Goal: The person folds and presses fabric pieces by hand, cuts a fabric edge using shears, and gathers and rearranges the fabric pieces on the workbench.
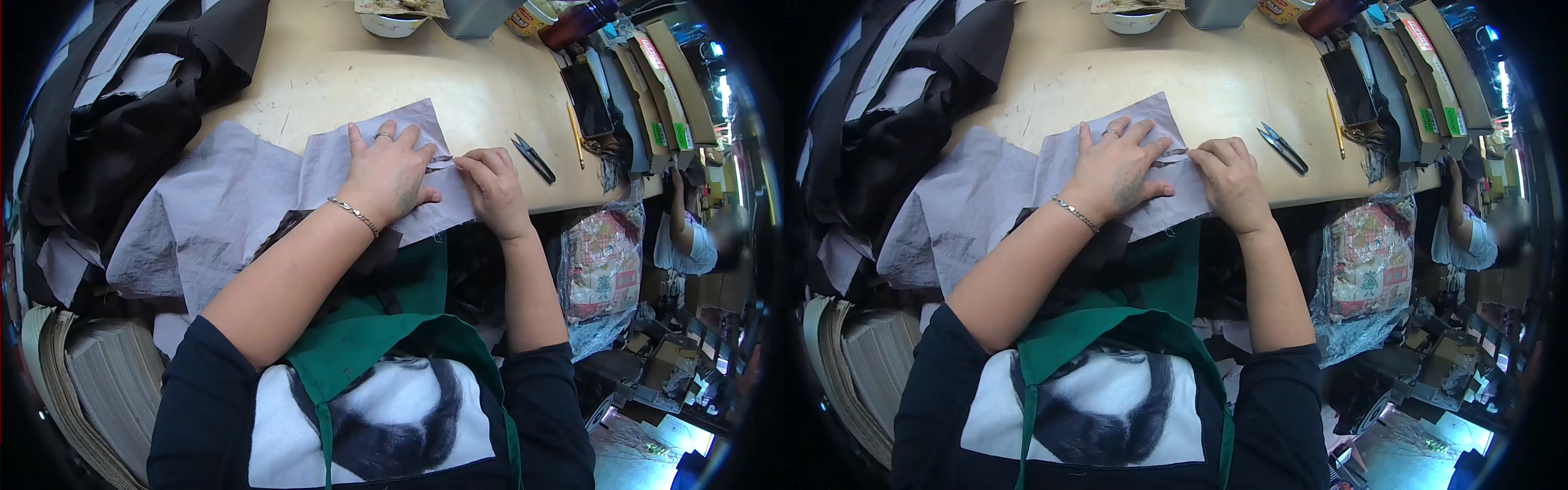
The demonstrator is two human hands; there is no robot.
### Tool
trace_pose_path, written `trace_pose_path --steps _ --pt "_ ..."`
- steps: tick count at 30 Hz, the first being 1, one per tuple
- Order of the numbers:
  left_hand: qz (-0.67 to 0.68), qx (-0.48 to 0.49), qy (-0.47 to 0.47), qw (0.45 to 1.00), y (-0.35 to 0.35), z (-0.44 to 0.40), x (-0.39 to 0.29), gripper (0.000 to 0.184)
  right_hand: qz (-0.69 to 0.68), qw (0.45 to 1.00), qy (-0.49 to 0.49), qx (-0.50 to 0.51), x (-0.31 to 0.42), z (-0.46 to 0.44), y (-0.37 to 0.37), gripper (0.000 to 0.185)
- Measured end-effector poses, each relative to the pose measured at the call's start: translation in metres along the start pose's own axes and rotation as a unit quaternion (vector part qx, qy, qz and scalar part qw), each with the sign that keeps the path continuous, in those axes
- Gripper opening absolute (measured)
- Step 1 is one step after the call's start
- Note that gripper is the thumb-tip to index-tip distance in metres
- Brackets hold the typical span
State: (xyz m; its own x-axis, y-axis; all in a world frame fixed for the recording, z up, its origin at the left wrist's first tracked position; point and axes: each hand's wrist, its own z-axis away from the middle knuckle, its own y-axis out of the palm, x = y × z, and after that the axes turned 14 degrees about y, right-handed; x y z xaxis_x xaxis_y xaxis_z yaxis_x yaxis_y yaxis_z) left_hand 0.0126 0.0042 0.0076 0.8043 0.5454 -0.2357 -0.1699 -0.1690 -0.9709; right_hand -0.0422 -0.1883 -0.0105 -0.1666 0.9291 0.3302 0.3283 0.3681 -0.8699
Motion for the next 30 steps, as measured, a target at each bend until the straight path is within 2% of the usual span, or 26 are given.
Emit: trace_pose_path --steps 4,9,12,15,18,22,27,30 --pt "-0.011 -0.045 -0.007 0.999 0.007 0.0 0.001 0.067 -0.124 0.991 -0.023 0.042 0.017 -0.012 0.01 0.018" --pt "-0.031 -0.08 -0.005 0.996 0.004 0.025 -0.001 0.062 -0.155 0.984 -0.004 0.084 0.016 -0.019 0.017 0.012" --pt "-0.044 -0.034 -0.064 0.996 0.0 0.038 0.0 0.059 -0.135 0.986 0.002 0.102 0.017 -0.021 0.017 0.012" --pt "-0.043 -0.03 -0.069 0.996 -0.006 0.04 0.005 0.061 -0.118 0.984 -0.009 0.131 0.026 -0.025 0.015 0.012" --pt "-0.03 -0.095 -0.056 0.993 0.002 0.042 0.008 0.06 -0.115 0.981 -0.02 0.155 0.031 -0.029 0.015 0.013" --pt "-0.022 -0.089 -0.054 0.994 0.003 0.043 0.01 0.062 -0.096 0.979 -0.039 0.174 0.031 -0.029 0.018 0.016" --pt "-0.019 -0.1 -0.051 0.994 0.004 0.046 0.012 0.064 -0.027 0.989 -0.068 0.126 0.034 -0.02 0.019 0.019" --pt "-0.029 -0.05 -0.059 0.997 -0.001 0.047 0.012 0.074 -0.001 0.992 -0.086 0.094 0.035 -0.016 0.02 0.022"
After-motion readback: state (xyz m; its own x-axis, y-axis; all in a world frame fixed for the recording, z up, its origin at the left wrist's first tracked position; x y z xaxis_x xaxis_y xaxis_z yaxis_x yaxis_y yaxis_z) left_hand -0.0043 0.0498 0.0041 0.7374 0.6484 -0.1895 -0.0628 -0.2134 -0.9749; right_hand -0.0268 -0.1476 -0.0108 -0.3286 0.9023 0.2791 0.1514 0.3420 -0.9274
